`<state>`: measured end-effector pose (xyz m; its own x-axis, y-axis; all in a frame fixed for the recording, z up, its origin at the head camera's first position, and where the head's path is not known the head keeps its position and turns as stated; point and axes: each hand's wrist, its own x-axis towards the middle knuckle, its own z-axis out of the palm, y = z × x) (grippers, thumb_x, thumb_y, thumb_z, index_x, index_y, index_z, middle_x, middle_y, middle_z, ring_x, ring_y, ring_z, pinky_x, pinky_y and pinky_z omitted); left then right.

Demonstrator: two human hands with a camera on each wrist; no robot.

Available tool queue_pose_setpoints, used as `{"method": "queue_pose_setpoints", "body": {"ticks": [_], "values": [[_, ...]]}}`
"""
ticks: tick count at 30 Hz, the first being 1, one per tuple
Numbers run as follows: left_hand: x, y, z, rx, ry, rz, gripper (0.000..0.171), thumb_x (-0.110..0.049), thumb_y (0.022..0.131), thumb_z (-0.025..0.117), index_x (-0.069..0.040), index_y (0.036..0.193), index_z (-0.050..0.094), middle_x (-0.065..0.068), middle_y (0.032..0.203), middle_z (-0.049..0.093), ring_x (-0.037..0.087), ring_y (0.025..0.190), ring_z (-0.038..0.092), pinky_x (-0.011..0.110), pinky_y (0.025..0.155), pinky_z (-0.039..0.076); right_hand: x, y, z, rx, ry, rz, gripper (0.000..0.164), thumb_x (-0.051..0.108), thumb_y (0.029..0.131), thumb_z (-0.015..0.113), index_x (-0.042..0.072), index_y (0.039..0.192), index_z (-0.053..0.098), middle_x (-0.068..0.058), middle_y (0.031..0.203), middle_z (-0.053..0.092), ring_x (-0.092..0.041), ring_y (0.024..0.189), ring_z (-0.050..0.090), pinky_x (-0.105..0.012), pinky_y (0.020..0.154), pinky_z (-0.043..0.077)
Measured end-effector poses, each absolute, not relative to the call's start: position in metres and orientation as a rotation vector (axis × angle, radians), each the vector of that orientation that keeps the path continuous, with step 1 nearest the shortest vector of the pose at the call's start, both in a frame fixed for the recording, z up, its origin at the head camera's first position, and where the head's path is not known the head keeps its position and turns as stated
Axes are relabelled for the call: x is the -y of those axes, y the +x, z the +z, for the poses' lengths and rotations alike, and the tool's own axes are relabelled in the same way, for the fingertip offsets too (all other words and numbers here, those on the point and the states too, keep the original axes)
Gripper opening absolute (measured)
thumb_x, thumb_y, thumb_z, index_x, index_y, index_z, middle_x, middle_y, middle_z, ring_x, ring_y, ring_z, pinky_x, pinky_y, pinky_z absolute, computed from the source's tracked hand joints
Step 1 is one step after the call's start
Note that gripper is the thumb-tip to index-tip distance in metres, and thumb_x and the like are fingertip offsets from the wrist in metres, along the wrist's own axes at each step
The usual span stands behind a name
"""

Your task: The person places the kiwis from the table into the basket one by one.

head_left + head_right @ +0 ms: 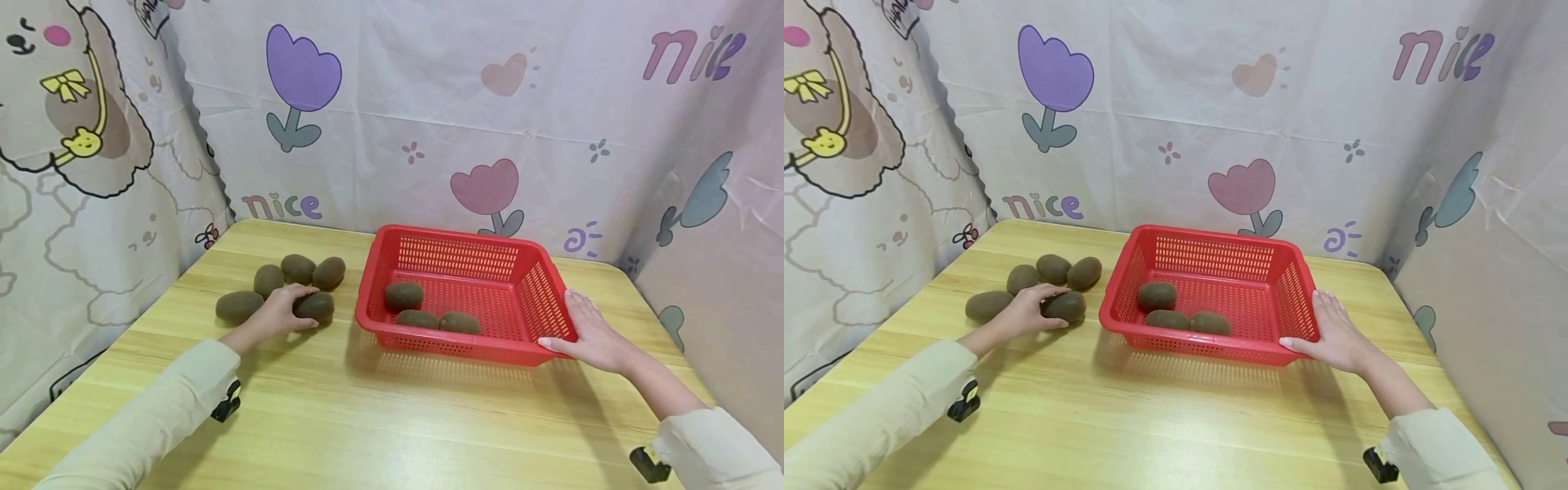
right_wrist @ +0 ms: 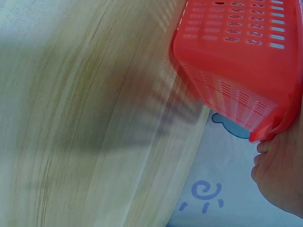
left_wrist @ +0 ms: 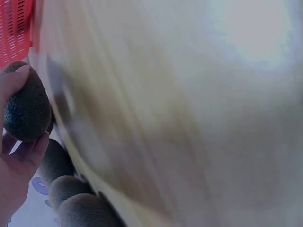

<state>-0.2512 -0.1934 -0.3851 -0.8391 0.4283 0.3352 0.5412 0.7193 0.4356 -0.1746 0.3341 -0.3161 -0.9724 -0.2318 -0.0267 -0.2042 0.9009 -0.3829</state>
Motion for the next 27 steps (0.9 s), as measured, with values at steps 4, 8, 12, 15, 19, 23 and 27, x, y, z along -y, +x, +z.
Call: {"method": "queue_pose_setpoints", "body": {"ticks": [4,8,12,15,19,23,27], "values": [[0.191,-0.251,-0.376,2.695,-0.751,-0.818,0.058,-0.015,0.068,0.082,0.005,0.117,0.059,0.023,0.114,0.062,0.037,0.105,0.058,0.049,0.088,0.048,-0.334,-0.174,-0.317,-3.001,-0.361,-0.587,0.110,0.048,0.079,0.064,-0.011,0.144,-0.002,-0.037,0.147,0.005,-0.053,0.135,0.003,-0.070,0.104,0.008],[0.189,-0.251,-0.363,2.696,-0.745,-0.824,0.059,-0.016,0.068,0.082,0.005,0.118,0.059,0.024,0.115,0.061,0.037,0.106,0.058,0.049,0.088,0.047,-0.334,-0.175,-0.317,-3.005,-0.367,-0.581,0.110,0.047,0.080,0.064,-0.012,0.143,-0.003,-0.038,0.147,0.004,-0.053,0.135,0.002,-0.069,0.105,0.007],[0.188,-0.252,-0.350,2.714,-0.744,-0.786,0.060,-0.017,0.068,0.081,0.005,0.120,0.058,0.023,0.116,0.061,0.037,0.106,0.057,0.049,0.087,0.047,-0.335,-0.175,-0.317,-3.002,-0.356,-0.572,0.110,0.049,0.080,0.063,-0.011,0.144,-0.004,-0.038,0.147,0.003,-0.053,0.136,0.001,-0.069,0.105,0.007],[0.186,-0.253,-0.339,2.722,-0.739,-0.781,0.060,-0.016,0.069,0.081,0.005,0.121,0.057,0.023,0.116,0.061,0.037,0.106,0.057,0.049,0.086,0.047,-0.334,-0.175,-0.316,-3.008,-0.362,-0.566,0.110,0.049,0.080,0.063,-0.011,0.144,-0.003,-0.038,0.147,0.004,-0.053,0.135,0.002,-0.069,0.105,0.007],[0.182,-0.255,-0.325,2.719,-0.749,-0.811,0.059,-0.015,0.071,0.079,0.005,0.122,0.056,0.024,0.117,0.060,0.037,0.106,0.056,0.050,0.086,0.048,-0.335,-0.175,-0.315,-3.016,-0.375,-0.554,0.110,0.049,0.079,0.063,-0.011,0.144,-0.003,-0.038,0.147,0.005,-0.053,0.135,0.003,-0.069,0.105,0.008],[0.176,-0.257,-0.314,2.733,-0.746,-0.822,0.061,-0.016,0.072,0.079,0.004,0.124,0.055,0.024,0.122,0.058,0.038,0.111,0.055,0.050,0.089,0.047,-0.335,-0.175,-0.315,-3.022,-0.384,-0.534,0.110,0.049,0.080,0.063,-0.012,0.144,-0.002,-0.038,0.147,0.007,-0.053,0.135,0.004,-0.069,0.105,0.009],[0.168,-0.258,-0.306,2.747,-0.734,-0.824,0.063,-0.018,0.071,0.079,0.003,0.125,0.055,0.023,0.124,0.058,0.037,0.112,0.054,0.051,0.091,0.046,-0.335,-0.176,-0.315,-3.024,-0.391,-0.525,0.109,0.049,0.080,0.063,-0.012,0.144,-0.001,-0.038,0.147,0.007,-0.053,0.135,0.004,-0.069,0.105,0.010]]}}
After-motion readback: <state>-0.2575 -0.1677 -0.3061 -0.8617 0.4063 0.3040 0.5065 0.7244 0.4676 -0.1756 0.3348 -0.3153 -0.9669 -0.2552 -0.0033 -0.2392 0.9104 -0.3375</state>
